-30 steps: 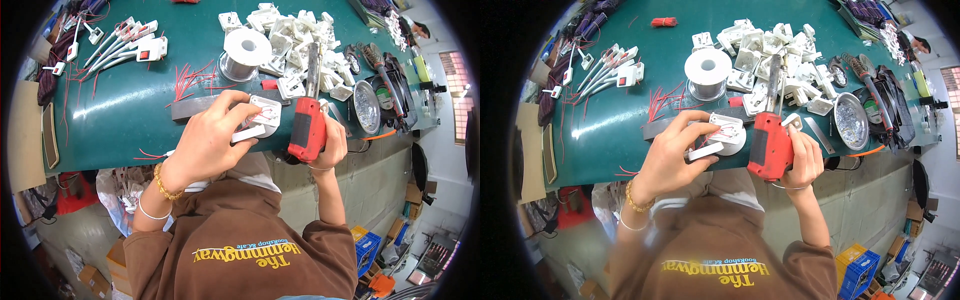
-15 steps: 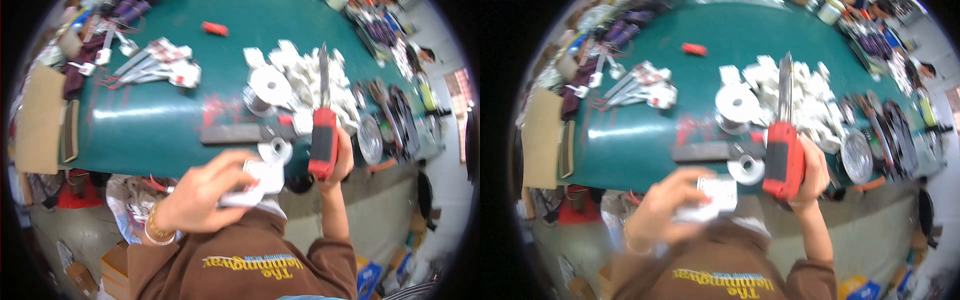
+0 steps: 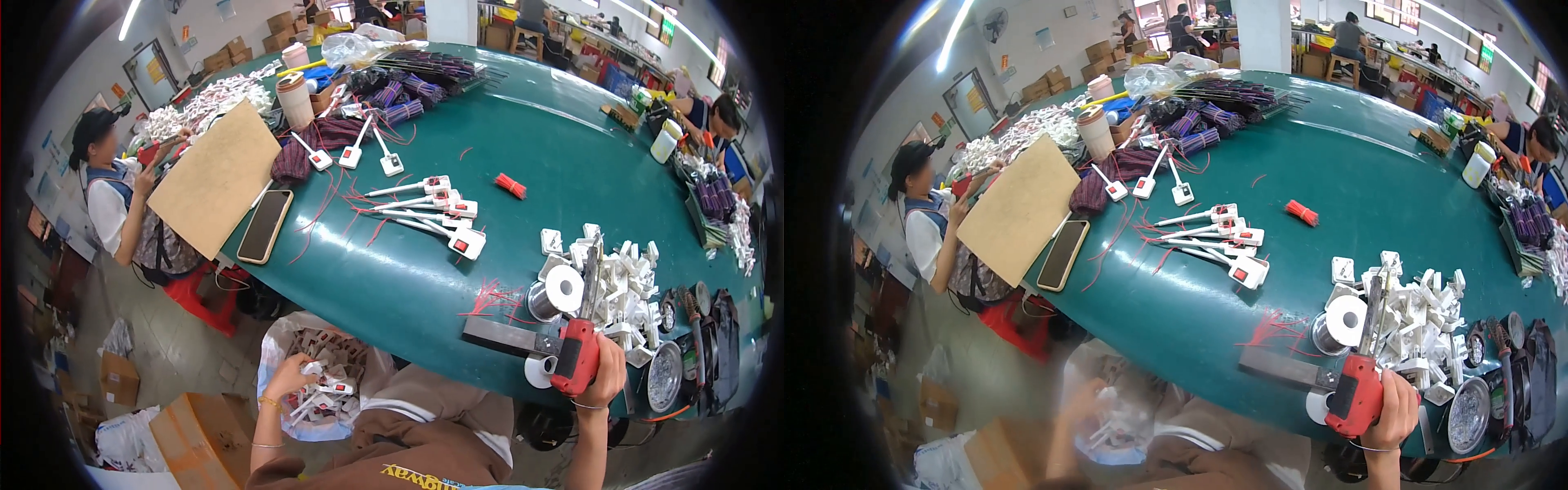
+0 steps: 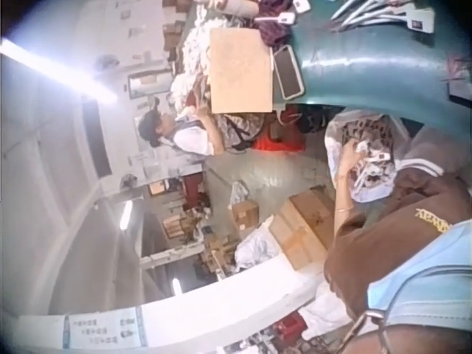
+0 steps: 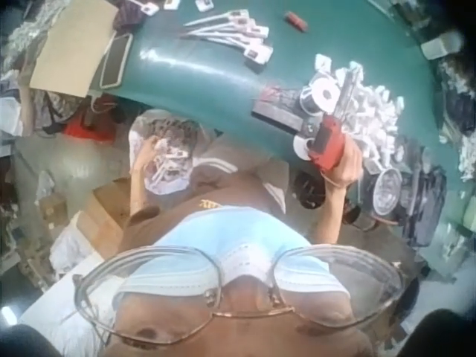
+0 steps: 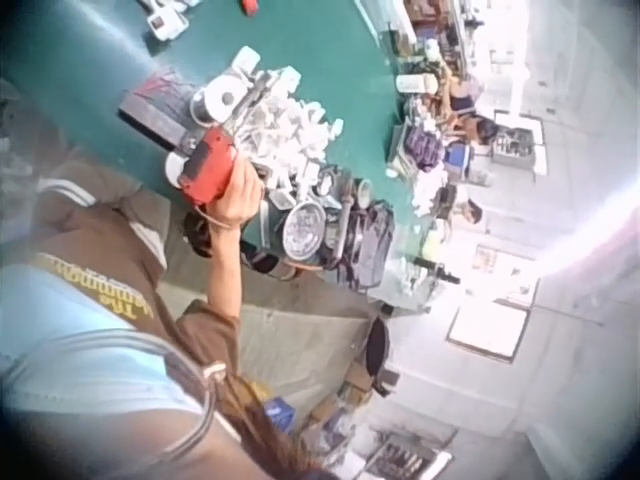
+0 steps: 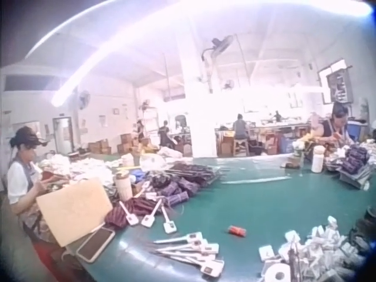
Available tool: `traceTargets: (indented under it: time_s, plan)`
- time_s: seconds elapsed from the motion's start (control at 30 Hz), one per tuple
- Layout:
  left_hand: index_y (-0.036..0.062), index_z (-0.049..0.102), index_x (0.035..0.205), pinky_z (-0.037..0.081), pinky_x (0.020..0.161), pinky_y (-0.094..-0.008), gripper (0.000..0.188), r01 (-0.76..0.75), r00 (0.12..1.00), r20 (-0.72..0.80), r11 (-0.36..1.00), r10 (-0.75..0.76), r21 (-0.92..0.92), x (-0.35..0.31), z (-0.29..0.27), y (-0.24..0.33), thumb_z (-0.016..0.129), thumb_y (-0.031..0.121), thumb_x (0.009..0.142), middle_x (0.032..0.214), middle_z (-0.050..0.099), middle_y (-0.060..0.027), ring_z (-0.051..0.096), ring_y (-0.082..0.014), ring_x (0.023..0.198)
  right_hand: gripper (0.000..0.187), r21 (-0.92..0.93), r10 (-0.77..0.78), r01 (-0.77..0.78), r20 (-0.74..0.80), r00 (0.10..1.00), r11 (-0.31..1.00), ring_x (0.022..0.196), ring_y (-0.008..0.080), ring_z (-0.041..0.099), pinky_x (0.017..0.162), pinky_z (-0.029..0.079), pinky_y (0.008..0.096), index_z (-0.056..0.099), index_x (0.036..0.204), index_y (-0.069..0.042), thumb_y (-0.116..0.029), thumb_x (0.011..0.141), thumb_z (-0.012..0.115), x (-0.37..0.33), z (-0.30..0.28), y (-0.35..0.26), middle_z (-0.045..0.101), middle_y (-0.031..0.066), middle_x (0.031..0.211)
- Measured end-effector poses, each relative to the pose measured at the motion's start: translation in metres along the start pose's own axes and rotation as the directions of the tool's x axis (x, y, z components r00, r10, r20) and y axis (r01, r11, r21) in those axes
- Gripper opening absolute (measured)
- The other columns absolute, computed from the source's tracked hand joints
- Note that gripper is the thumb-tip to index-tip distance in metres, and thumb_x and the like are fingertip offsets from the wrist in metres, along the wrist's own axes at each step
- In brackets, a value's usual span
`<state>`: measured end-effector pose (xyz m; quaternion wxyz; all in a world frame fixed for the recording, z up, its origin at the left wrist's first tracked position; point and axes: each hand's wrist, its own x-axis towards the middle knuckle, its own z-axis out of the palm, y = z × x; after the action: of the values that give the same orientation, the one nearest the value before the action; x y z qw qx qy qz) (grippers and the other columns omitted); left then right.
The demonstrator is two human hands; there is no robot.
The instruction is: The person solders red wires onto plastic electronic housing components using a soldering gun and solder wire from a spool.
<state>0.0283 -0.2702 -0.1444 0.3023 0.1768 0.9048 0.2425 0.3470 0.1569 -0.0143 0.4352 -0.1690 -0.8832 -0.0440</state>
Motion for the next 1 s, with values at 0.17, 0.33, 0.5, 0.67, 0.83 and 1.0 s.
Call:
traceTargets:
  time_s: [0.17, 0.33, 0.5, 0.67, 0.83, 1.0]
  plan:
    - [0.0036, 0.064, 0.1, 0.05, 0.077, -0.0416, 0.049, -0.048, 0.986, -0.102, 0.812, 0.132, 0.582, -0.005, -0.021, 0.088, 0.075, 0.041, 0.07, 0.092, 0.065, -0.019, 0.063, -0.0317, 0.09, 0.042, 0.002, 0.015, -0.015, -0.034, 0.999, 1.0, 0.077, 0.0365, 0.062, 0.07, 0.05, 0.0415, 0.055, 0.109, 0.007, -0.006, 0.072, 0.069, -0.001, 0.003, 0.003, 0.062, 0.0216, 0.09]
    - [0.0049, 0.065, 0.098, 0.052, 0.068, -0.0374, 0.026, -0.804, 0.595, 0.006, 0.595, 0.804, -0.014, -0.054, -0.01, 0.234, 0.067, 0.026, 0.083, 0.089, 0.067, -0.0085, 0.065, -0.027, 0.077, 0.031, 0.252, 0.373, -0.322, -0.188, 0.909, 0.912, 0.076, 0.0211, 0.059, 0.071, 0.048, 0.0338, 0.054, 0.11, 0.006, 0.0, 0.081, 0.063, -0.021, -0.011, -0.002, 0.06, 0.0126, 0.091]
    - [0.0027, 0.042, 0.133, 0.05, 0.087, -0.0354, 0.06, -0.865, 0.297, -0.251, 0.149, 0.921, -0.479, -0.08, 0.089, 0.32, 0.07, 0.015, 0.082, 0.141, 0.038, -0.0185, 0.045, -0.0338, 0.124, 0.043, 0.68, 0.779, -0.575, 0.009, 0.627, 0.455, 0.083, 0.0138, 0.05, 0.076, 0.041, 0.0268, 0.036, 0.129, 0.004, 0.004, 0.089, 0.053, -0.012, -0.026, -0.063, 0.055, 0.0077, 0.092]
    - [-0.0007, 0.059, 0.106, 0.048, 0.088, -0.038, 0.034, -0.786, 0.364, -0.285, 0.128, 0.887, -0.605, -0.067, 0.12, 0.343, 0.07, -0.001, 0.073, 0.113, 0.06, -0.0162, 0.058, -0.0321, 0.107, 0.038, 0.754, 0.835, -0.562, 0.035, 0.549, 0.338, 0.087, 0.015, 0.053, 0.083, 0.043, 0.0282, 0.038, 0.124, 0.005, 0.008, 0.088, 0.051, -0.008, -0.022, -0.093, 0.057, 0.009, 0.095]
    - [-0.0008, 0.064, 0.099, 0.051, 0.073, -0.0317, 0.026, -0.868, 0.415, -0.237, 0.304, 0.878, -0.391, -0.038, 0.09, 0.352, 0.073, 0.006, 0.076, 0.102, 0.062, -0.0151, 0.062, -0.0255, 0.092, 0.044, 0.787, 0.817, -0.496, -0.019, 0.577, 0.368, 0.08, 0.0183, 0.062, 0.077, 0.05, 0.0303, 0.04, 0.125, 0.005, 0.005, 0.085, 0.059, -0.001, -0.007, -0.072, 0.065, 0.0167, 0.095]
    - [0.001, 0.067, 0.098, 0.05, 0.071, -0.0325, 0.022, -0.881, 0.394, -0.117, 0.339, 0.911, -0.33, -0.02, 0.095, 0.359, 0.071, 0.01, 0.079, 0.1, 0.061, -0.0134, 0.062, -0.0254, 0.081, 0.044, 0.799, 0.873, -0.491, -0.085, 0.48, 0.348, 0.075, 0.0193, 0.062, 0.067, 0.053, 0.0306, 0.04, 0.125, 0.004, 0.001, 0.086, 0.059, -0.005, -0.019, -0.055, 0.064, 0.016, 0.091]
